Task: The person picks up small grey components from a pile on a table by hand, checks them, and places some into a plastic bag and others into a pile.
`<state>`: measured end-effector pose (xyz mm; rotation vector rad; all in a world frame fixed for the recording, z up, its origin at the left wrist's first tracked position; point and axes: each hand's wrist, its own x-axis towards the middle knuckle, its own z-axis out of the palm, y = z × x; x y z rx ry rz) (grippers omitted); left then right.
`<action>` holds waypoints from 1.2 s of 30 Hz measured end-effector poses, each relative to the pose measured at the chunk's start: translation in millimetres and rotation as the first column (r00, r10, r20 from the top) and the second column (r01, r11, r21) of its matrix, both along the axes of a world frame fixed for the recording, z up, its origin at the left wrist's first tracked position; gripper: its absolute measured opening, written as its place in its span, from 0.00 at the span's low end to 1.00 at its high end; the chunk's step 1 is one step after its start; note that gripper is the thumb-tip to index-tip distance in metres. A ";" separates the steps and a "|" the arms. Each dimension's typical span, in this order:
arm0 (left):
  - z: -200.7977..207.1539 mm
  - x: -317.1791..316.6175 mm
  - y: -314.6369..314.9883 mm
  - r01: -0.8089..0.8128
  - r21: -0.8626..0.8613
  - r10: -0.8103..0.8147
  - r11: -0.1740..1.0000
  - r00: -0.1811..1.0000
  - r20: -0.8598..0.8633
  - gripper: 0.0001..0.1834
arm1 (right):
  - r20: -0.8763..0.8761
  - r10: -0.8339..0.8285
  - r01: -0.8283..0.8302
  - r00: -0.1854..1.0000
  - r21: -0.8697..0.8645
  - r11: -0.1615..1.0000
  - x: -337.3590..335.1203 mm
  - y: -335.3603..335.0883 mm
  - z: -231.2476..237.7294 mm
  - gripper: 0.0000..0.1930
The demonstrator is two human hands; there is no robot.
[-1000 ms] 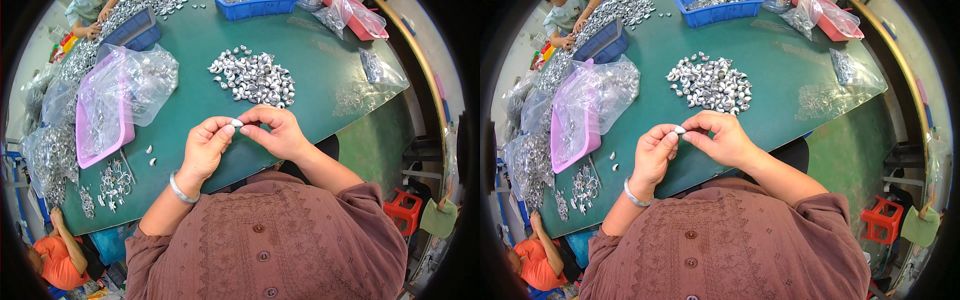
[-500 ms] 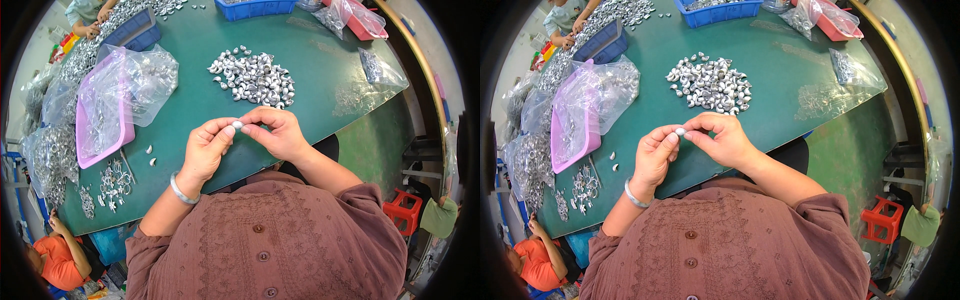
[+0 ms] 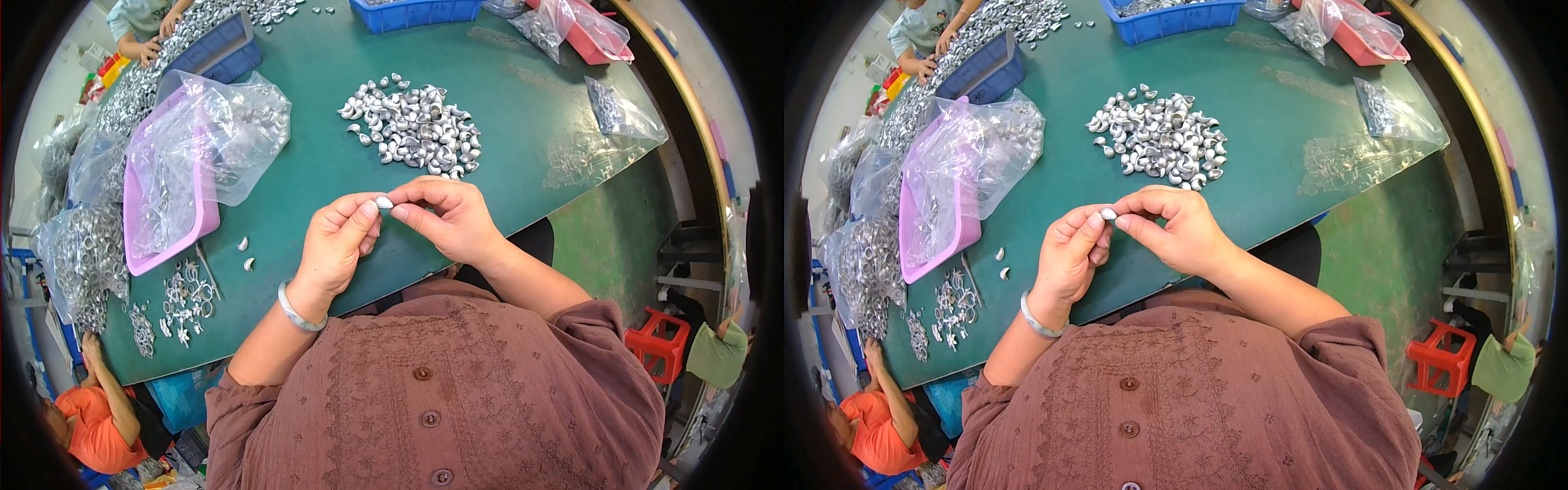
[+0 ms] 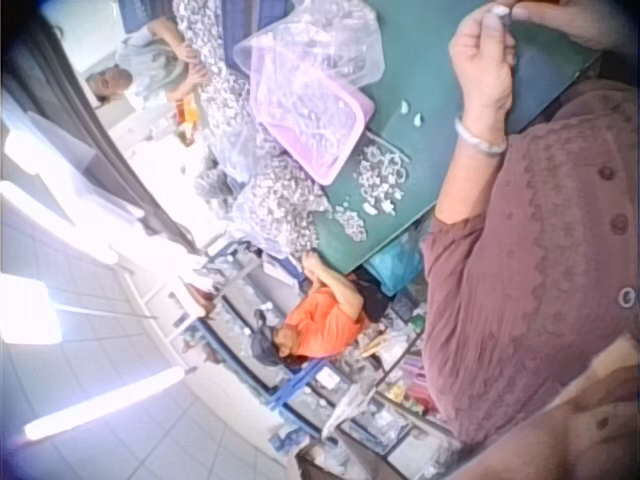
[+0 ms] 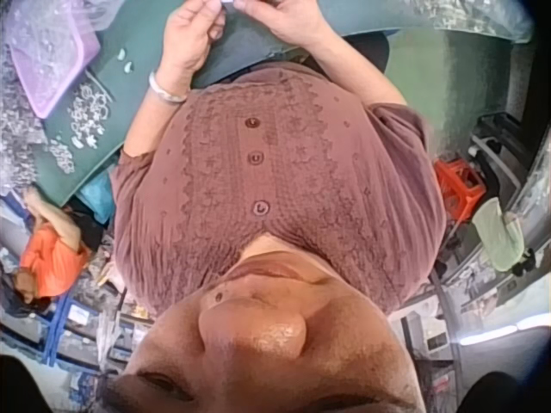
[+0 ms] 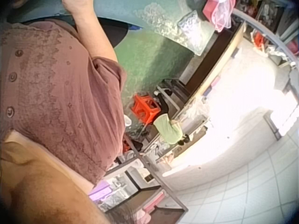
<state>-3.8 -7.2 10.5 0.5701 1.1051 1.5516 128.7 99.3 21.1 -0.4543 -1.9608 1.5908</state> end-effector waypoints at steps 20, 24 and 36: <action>0.0 -0.4 -2.3 0.057 0.062 -0.064 0.996 0.992 0.111 0.15 | -0.059 -0.035 0.041 0.998 0.086 0.995 -0.4 -5.0 -2.3 0.05; -0.2 -1.0 -1.7 0.076 0.058 -0.084 0.995 0.985 0.149 0.14 | -0.096 -0.004 0.014 0.995 0.109 0.994 -0.8 -4.4 -3.5 0.05; 2.0 -0.4 -0.4 0.056 0.040 -0.061 0.998 0.987 0.151 0.12 | -0.099 0.076 -0.102 0.992 -0.288 0.952 -0.6 -5.9 -7.5 0.06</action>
